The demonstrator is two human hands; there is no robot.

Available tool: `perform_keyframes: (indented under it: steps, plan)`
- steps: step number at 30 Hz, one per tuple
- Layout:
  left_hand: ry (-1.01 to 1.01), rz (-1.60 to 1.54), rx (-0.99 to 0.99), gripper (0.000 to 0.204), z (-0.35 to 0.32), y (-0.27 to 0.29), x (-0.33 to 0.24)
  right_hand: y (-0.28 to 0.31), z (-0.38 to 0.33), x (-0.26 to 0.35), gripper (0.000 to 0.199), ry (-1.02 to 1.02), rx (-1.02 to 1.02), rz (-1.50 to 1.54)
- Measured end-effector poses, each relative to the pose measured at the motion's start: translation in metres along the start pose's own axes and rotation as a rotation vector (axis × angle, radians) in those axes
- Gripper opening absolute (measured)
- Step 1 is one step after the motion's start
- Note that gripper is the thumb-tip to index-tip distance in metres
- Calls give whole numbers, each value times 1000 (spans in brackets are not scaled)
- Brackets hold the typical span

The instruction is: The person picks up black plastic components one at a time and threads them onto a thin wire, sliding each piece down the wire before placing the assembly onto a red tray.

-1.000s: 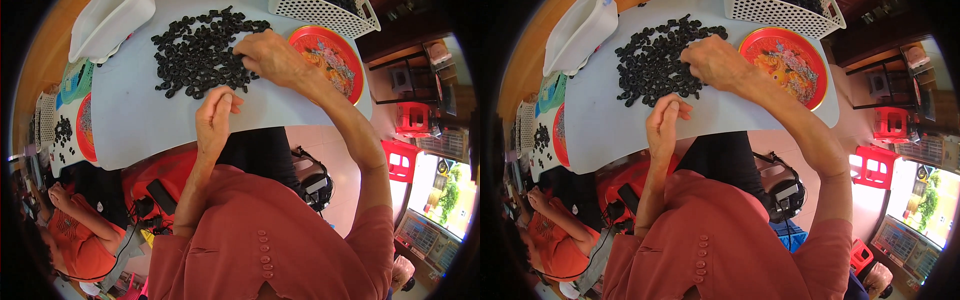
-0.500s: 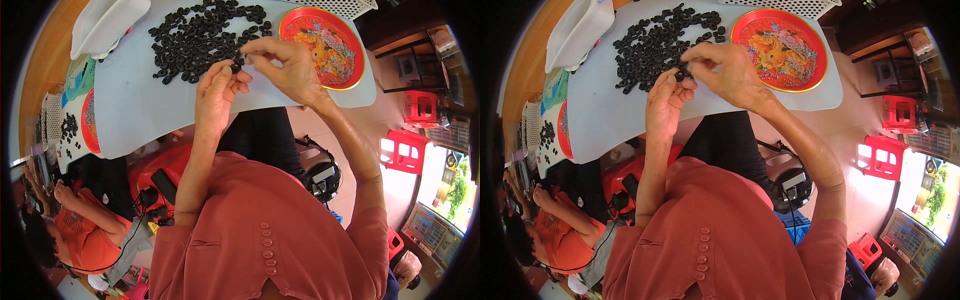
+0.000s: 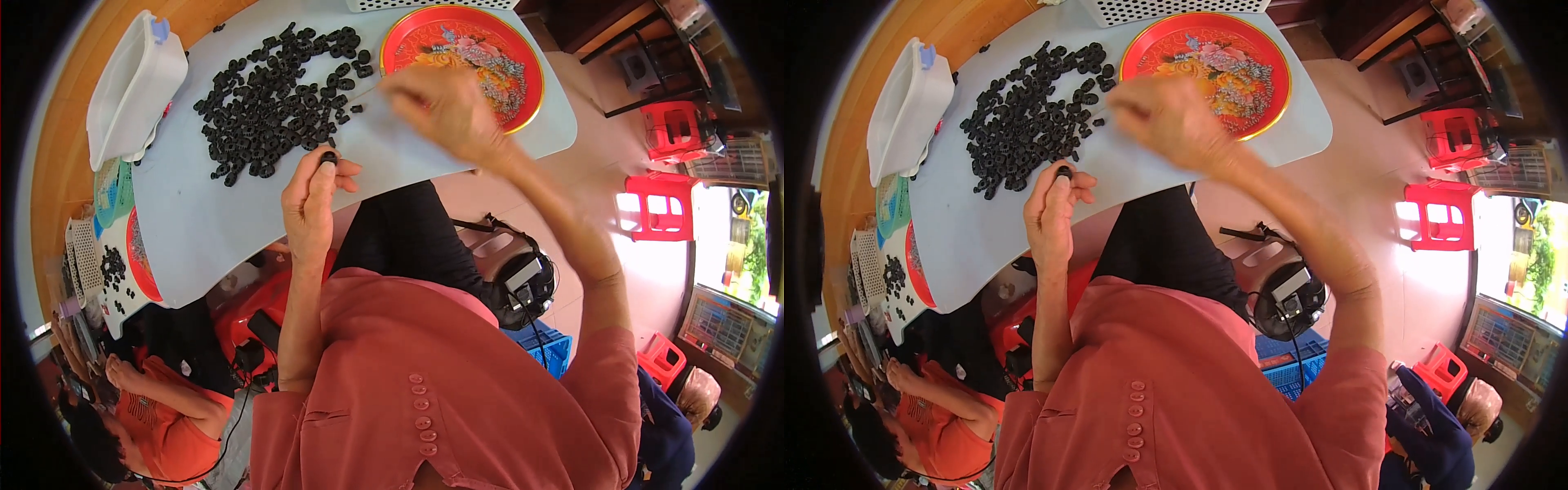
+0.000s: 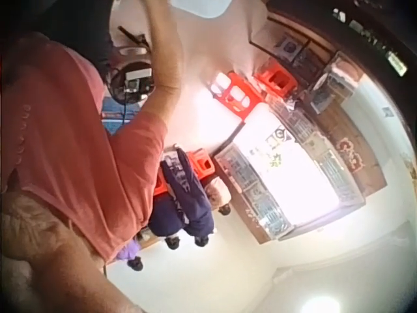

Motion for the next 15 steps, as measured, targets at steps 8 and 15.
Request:
perform_keyframes:
  steps: [8, 15]
  plan:
    - [-59, 296, -72, 25, 0, 1, -2, 0, 29, -82, 14, 74, 97, -339]
    - [-67, 295, -70, 25, 0, 1, 2, -26, 53, -91, 8, 222, 215, -524]
Point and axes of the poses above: each hand's wrist, its own z-axis towards the middle knuckle, its own y-axis out of the back of the hand, x = y × z, the point moved 2 cm from there along z, towards the middle knuckle, and after that the axes turned 13 degrees about -z, right-handed, at the moved point
